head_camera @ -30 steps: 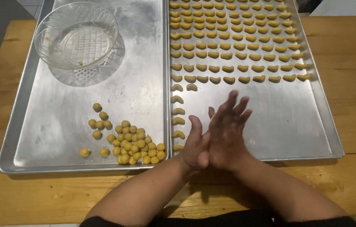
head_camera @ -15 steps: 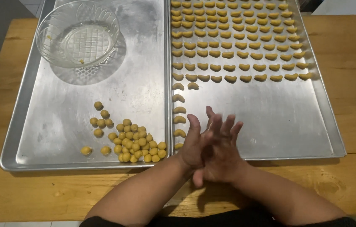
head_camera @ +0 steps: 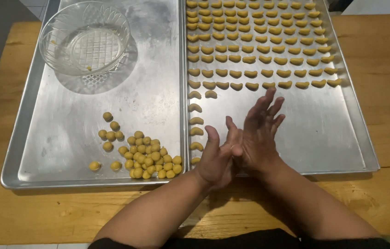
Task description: Shaping small dough balls into crescent-shaped cookies and arranging them on a baking tray.
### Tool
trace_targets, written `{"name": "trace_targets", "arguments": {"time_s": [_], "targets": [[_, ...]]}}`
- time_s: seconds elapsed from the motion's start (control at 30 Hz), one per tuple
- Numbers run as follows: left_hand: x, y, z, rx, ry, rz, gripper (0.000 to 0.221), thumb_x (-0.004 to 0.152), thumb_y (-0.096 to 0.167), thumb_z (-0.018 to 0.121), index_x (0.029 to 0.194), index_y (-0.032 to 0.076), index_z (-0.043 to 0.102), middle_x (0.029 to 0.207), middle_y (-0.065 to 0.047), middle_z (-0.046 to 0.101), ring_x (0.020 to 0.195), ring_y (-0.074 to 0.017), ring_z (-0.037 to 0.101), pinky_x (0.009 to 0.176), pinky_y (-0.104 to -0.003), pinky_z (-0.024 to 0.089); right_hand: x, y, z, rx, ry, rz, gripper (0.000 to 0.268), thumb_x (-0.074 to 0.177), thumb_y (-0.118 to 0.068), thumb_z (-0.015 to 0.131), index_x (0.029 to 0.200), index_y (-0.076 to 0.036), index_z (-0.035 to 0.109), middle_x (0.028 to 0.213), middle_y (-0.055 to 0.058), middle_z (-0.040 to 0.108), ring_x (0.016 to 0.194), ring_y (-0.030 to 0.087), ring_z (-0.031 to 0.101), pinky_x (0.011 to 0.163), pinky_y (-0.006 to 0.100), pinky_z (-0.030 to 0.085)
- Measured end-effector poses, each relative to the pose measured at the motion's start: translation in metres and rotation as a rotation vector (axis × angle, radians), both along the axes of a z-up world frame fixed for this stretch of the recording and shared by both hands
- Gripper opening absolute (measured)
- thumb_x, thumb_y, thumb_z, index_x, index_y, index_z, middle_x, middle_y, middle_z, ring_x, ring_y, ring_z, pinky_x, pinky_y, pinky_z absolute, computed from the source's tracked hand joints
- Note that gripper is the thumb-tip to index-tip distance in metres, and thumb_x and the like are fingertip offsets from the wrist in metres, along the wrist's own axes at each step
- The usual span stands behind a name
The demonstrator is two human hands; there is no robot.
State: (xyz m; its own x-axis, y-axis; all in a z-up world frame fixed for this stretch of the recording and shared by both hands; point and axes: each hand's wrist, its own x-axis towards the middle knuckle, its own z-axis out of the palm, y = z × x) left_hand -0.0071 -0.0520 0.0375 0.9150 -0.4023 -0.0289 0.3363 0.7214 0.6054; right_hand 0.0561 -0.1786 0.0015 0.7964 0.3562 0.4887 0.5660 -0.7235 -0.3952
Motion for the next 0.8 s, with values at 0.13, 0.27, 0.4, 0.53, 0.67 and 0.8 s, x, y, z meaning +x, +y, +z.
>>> {"name": "trace_targets", "arguments": {"time_s": [0.13, 0.27, 0.4, 0.53, 0.67, 0.8], "targets": [[0.011, 0.004, 0.03, 0.027, -0.204, -0.083, 0.109, 0.09, 0.082, -0.01, 0.164, 0.01, 0.024, 0.151, -0.005, 0.047, 0.154, -0.0188, 0.026, 0.13, -0.037, -0.002, -0.028, 0.013, -0.018, -0.026, -0.164, 0.141, 0.127, 0.071, -0.095, -0.005, 0.161, -0.007, -0.016, 0.164, 0.031, -0.025, 0.147, 0.053, -0.031, 0.115, 0.07, -0.018], [0.011, 0.004, -0.012, -0.004, 0.031, -0.055, 0.1, 0.089, 0.084, -0.001, 0.166, 0.021, 0.009, 0.136, -0.01, 0.052, 0.133, -0.0273, 0.048, 0.121, -0.041, 0.027, -0.024, 0.012, -0.019, -0.038, -0.093, 0.201, 0.128, 0.068, -0.098, 0.002, 0.162, -0.013, -0.017, 0.166, 0.029, -0.021, 0.147, 0.053, -0.03, 0.11, 0.072, -0.023], [0.009, 0.006, -0.016, -0.145, 0.044, -0.106, 0.113, 0.076, 0.096, -0.006, 0.164, 0.026, -0.014, 0.117, -0.011, 0.065, 0.137, -0.0323, 0.048, 0.124, -0.045, 0.025, -0.011, -0.001, 0.017, 0.042, 0.136, 0.159, 0.131, 0.067, -0.098, -0.004, 0.159, -0.006, -0.024, 0.166, 0.032, -0.017, 0.147, 0.053, -0.028, 0.108, 0.077, -0.016], [0.014, 0.005, -0.032, -0.431, 0.081, -0.15, 0.109, 0.077, 0.101, 0.018, 0.166, 0.041, 0.004, 0.153, -0.023, 0.044, 0.136, -0.0386, 0.05, 0.112, -0.047, 0.045, -0.017, -0.017, 0.038, 0.152, 0.328, 0.394, 0.141, 0.058, -0.1, -0.001, 0.16, -0.003, -0.017, 0.168, 0.031, 0.012, 0.155, 0.052, 0.001, 0.109, 0.078, -0.01], [0.016, 0.011, -0.037, -0.409, 0.2, -0.046, 0.108, 0.074, 0.104, 0.024, 0.162, 0.046, -0.004, 0.166, -0.02, 0.022, 0.145, -0.042, 0.037, 0.114, -0.056, 0.038, -0.027, -0.013, 0.065, 0.301, 0.118, 0.342, 0.059, 0.072, -0.025, 0.091, 0.124, -0.003, 0.072, 0.088, 0.006, 0.079, 0.073, 0.022, 0.076, 0.073, 0.032, 0.059], [0.013, 0.015, -0.011, -0.369, 0.294, 0.019, 0.103, 0.076, 0.101, 0.028, 0.16, 0.05, 0.0, 0.17, -0.017, 0.002, 0.153, -0.0447, 0.017, 0.118, -0.062, 0.025, -0.029, -0.012, 0.06, 0.216, 0.038, 0.398, 0.05, 0.07, -0.03, 0.093, 0.113, -0.009, 0.078, 0.089, 0.004, 0.073, 0.071, 0.021, 0.068, 0.068, 0.037, 0.054]]}}
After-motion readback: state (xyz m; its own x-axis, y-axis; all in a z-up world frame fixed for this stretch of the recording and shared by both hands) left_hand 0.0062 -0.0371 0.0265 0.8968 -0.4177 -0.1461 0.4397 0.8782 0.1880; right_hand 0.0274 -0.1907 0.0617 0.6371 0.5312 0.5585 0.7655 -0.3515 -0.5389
